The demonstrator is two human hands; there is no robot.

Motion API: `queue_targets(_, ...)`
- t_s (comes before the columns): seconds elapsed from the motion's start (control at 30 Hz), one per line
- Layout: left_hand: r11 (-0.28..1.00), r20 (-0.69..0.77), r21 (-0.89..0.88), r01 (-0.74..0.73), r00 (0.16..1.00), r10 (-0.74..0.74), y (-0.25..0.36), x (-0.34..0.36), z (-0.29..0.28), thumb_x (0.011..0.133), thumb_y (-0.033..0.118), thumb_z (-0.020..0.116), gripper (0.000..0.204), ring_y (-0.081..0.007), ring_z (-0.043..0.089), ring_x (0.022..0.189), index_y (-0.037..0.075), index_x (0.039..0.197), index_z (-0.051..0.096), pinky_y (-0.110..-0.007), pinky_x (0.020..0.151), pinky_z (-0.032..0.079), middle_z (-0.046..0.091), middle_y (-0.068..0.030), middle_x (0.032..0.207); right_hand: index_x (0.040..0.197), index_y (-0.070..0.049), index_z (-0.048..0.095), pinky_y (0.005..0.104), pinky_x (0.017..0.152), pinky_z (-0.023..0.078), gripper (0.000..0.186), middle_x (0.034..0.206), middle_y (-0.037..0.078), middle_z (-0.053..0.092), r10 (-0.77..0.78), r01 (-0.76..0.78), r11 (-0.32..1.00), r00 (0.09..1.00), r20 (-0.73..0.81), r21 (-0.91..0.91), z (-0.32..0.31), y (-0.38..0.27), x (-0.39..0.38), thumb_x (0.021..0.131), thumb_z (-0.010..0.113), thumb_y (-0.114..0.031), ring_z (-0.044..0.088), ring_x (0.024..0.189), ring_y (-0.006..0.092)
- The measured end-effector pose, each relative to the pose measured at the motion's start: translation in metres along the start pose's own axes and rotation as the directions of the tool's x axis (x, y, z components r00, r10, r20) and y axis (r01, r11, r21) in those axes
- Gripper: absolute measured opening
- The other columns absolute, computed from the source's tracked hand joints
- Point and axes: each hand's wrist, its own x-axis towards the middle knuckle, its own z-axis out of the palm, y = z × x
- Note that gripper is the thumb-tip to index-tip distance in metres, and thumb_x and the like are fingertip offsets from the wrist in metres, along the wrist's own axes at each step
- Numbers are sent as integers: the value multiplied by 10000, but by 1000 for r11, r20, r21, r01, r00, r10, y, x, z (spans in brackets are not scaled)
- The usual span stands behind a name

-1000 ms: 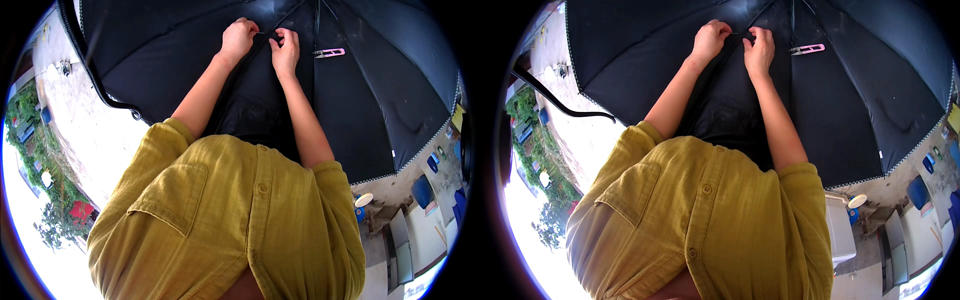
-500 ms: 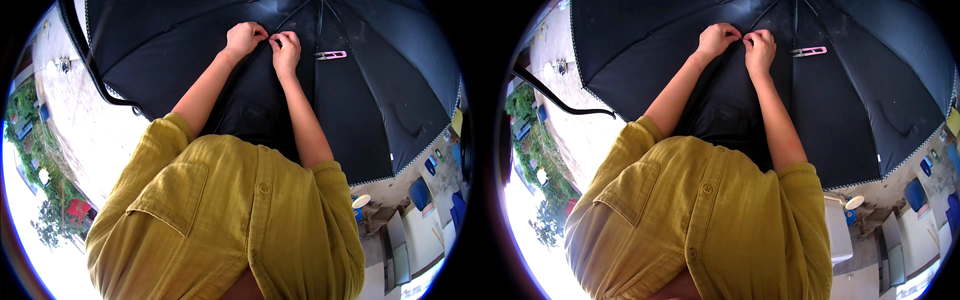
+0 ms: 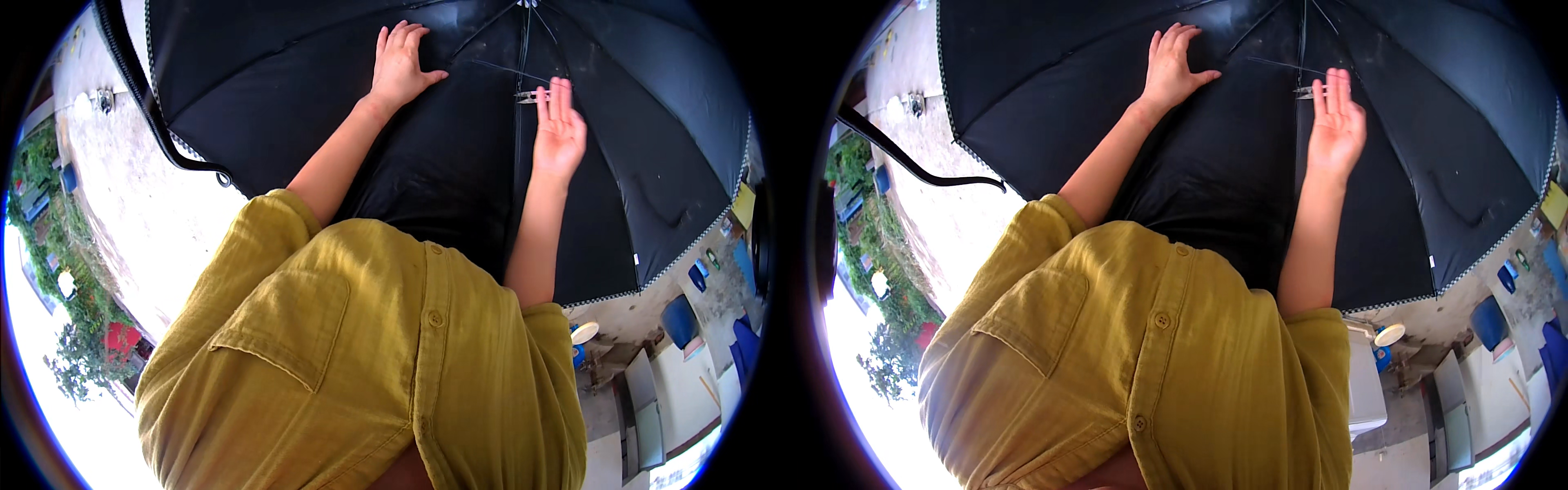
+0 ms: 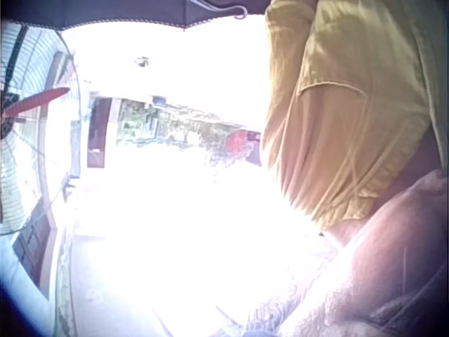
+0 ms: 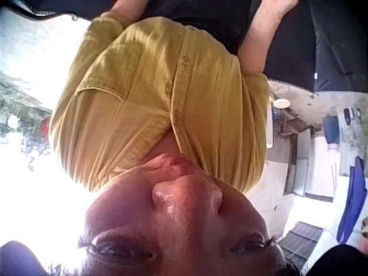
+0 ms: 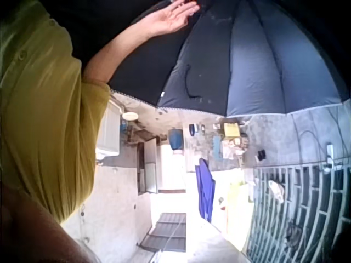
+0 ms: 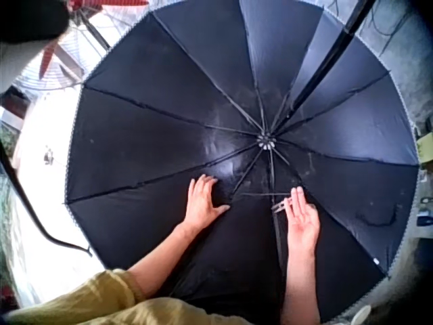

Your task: The person repairs a black umbrella by hand, manipulating the fabric and ribs to fix a structural issue. They use a small pink tool to assist in the repair process, adjusting the umbrella's canopy and frame. The person repeatedly opens and closes the umbrella to test the repair.

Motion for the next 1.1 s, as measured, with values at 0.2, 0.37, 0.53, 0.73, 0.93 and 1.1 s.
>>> queue_targets(0.2,992,76,124,-7,997,-3,3,-2,2,630,252,847,551,-281,356,1362,102,1100,600,-470,1164,188,489,-98,1345,782,50,616,564,1173,200,155,1319,247,533,-108,84,946,993,58,313,13,-40,0,858,494,-7,381,1355,382)
queue_targets(0.37,996,33,90,9,999,-12,5,-1,5,632,235,845,434,-295,350,1364,126,997,636,-493,1159,183,491,-103,1335,851,-29,595,436,999,412,177,939,140,634,-99,84,987,989,108,133,19,-58,-5,981,493,-92,578,1011,269)
queue_targets(0.53,998,24,56,32,999,-33,7,-4,9,645,193,838,313,-329,338,1366,133,892,656,-521,1152,175,478,-109,1343,863,-64,520,238,519,275,139,594,2,399,0,15,996,985,172,-85,29,-74,-21,994,480,-85,308,479,73)
queue_targets(0.73,999,7,-42,32,999,-32,-11,-13,25,665,179,824,237,-330,335,1368,150,843,669,-547,1148,148,466,-106,1360,874,-54,492,218,488,263,119,592,-3,390,-1,30,909,997,71,-415,19,-95,-34,988,502,-84,308,465,56)
queue_targets(0.93,996,12,3,-84,996,84,-11,-23,37,741,188,774,120,-279,359,1363,167,828,694,-607,1128,129,517,-37,1333,875,-53,497,216,480,260,117,588,0,397,-61,103,874,993,103,-475,34,-86,-42,988,504,-82,308,460,55)
queue_targets(1.1,996,-3,23,-90,996,90,-4,-24,27,755,205,742,68,-260,392,1338,169,802,707,-618,1127,134,551,-22,1278,885,-45,504,215,470,265,95,591,15,424,102,-24,953,964,245,-303,84,-88,-58,978,521,-60,324,459,57)
